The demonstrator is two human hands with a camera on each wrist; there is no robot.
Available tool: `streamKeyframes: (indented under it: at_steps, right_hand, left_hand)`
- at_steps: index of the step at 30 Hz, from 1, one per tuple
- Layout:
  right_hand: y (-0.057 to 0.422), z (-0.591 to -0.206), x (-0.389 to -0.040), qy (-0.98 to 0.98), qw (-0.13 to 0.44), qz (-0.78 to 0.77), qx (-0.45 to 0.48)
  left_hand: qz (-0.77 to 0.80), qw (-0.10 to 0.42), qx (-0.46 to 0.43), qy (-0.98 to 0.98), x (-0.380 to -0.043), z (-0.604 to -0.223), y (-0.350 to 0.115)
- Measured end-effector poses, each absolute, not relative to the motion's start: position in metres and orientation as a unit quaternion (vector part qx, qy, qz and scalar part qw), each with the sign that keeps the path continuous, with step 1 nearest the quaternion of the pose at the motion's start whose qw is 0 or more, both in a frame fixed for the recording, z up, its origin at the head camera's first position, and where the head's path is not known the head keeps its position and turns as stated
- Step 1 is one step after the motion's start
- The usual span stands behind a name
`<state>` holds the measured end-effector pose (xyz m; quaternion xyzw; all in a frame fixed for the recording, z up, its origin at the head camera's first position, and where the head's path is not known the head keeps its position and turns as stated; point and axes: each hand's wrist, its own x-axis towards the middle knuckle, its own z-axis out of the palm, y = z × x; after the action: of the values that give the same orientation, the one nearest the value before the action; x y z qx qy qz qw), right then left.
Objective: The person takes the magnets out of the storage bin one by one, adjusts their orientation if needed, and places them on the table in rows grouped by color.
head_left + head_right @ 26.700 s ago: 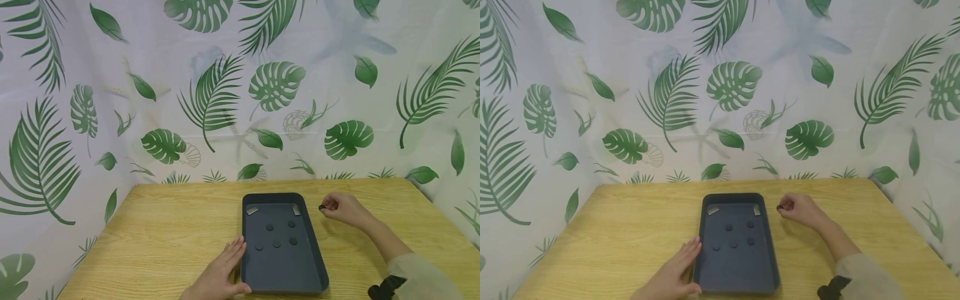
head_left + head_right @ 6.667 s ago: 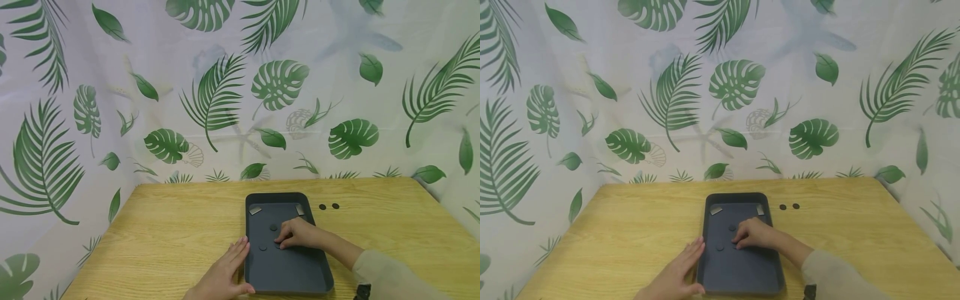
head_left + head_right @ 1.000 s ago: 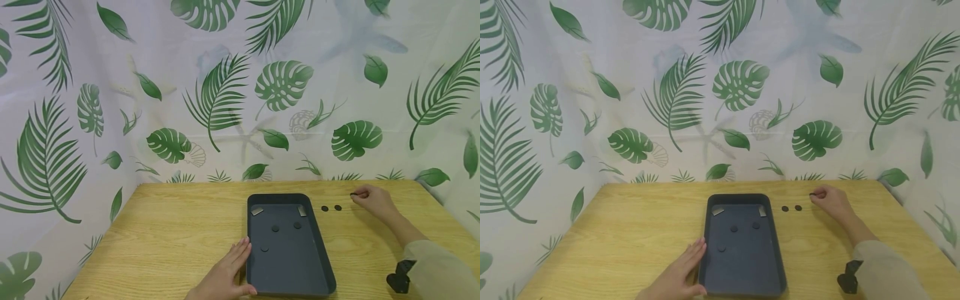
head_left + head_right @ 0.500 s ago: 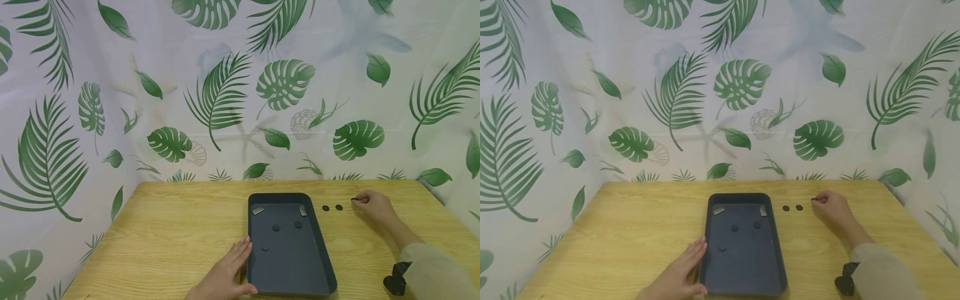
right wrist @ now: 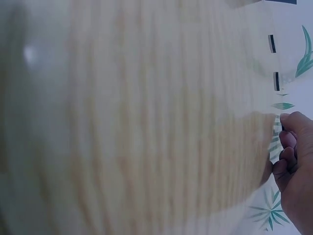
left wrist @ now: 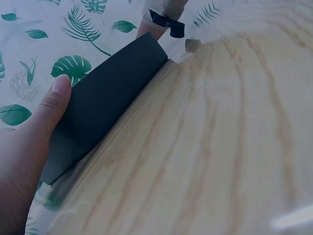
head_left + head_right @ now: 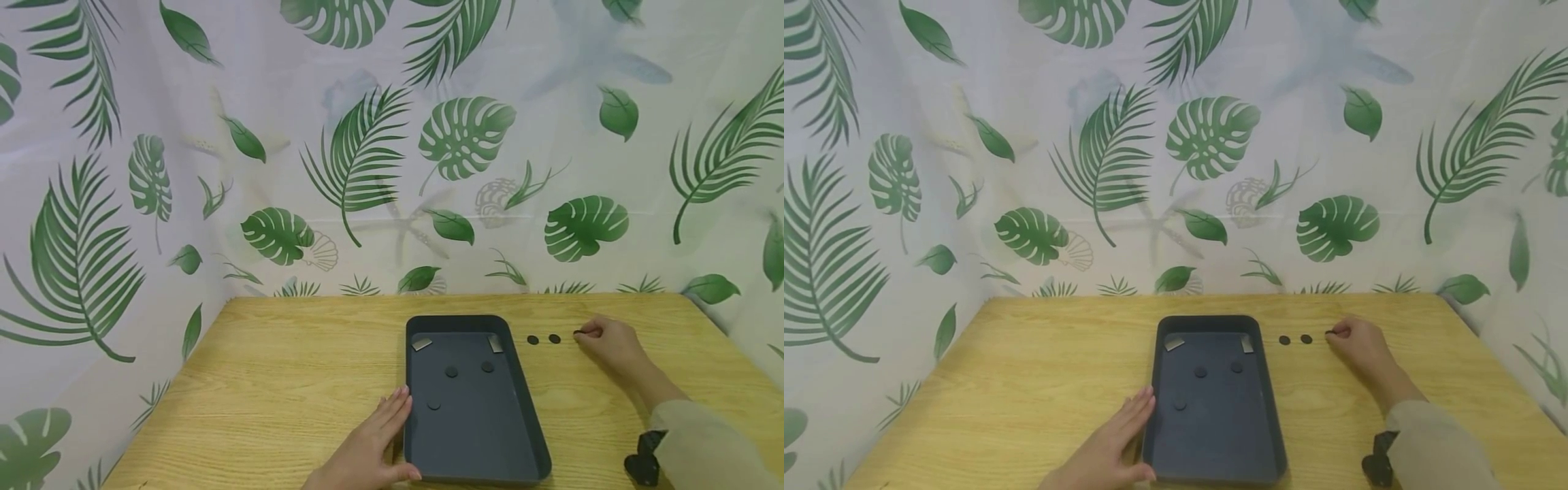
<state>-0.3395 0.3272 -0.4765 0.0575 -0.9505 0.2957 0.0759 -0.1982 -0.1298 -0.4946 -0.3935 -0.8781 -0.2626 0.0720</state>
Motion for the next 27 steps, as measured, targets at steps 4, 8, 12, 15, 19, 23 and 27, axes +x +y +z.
streamKeyframes:
  at_steps: [4,8,12,15,19,23,27]
  right_hand:
    - [0.3275,-0.4797,-0.3399,-0.952,0.075,0.289,0.062]
    - [0.3288,-0.4799,-0.3402,-0.952,0.064,0.293,0.063]
    - [0.3291,-0.4788,-0.3404,-0.95,0.057,0.3,0.062]
    - [0.3289,-0.4779,-0.3409,-0.95,0.054,0.301,0.059]
    - [0.3287,-0.4774,-0.3408,-0.95,0.047,0.305,0.054]
    - [0.3286,-0.4757,-0.339,-0.949,0.042,0.309,0.051]
    - [0.3307,-0.4745,-0.3368,-0.948,0.035,0.312,0.048]
  left_hand:
    - [-0.263,0.075,-0.397,-0.876,-0.1974,-0.4952,-0.1295]
    - [-0.259,0.079,-0.398,-0.876,-0.1972,-0.4961,-0.1298]
    - [-0.257,0.079,-0.399,-0.877,-0.1976,-0.4966,-0.13]
    - [-0.256,0.079,-0.399,-0.877,-0.1983,-0.4965,-0.1301]
    - [-0.255,0.083,-0.401,-0.876,-0.1988,-0.4968,-0.1302]
    - [-0.255,0.085,-0.402,-0.875,-0.1989,-0.4964,-0.1301]
    - [-0.25,0.081,-0.399,-0.879,-0.1979,-0.4947,-0.1298]
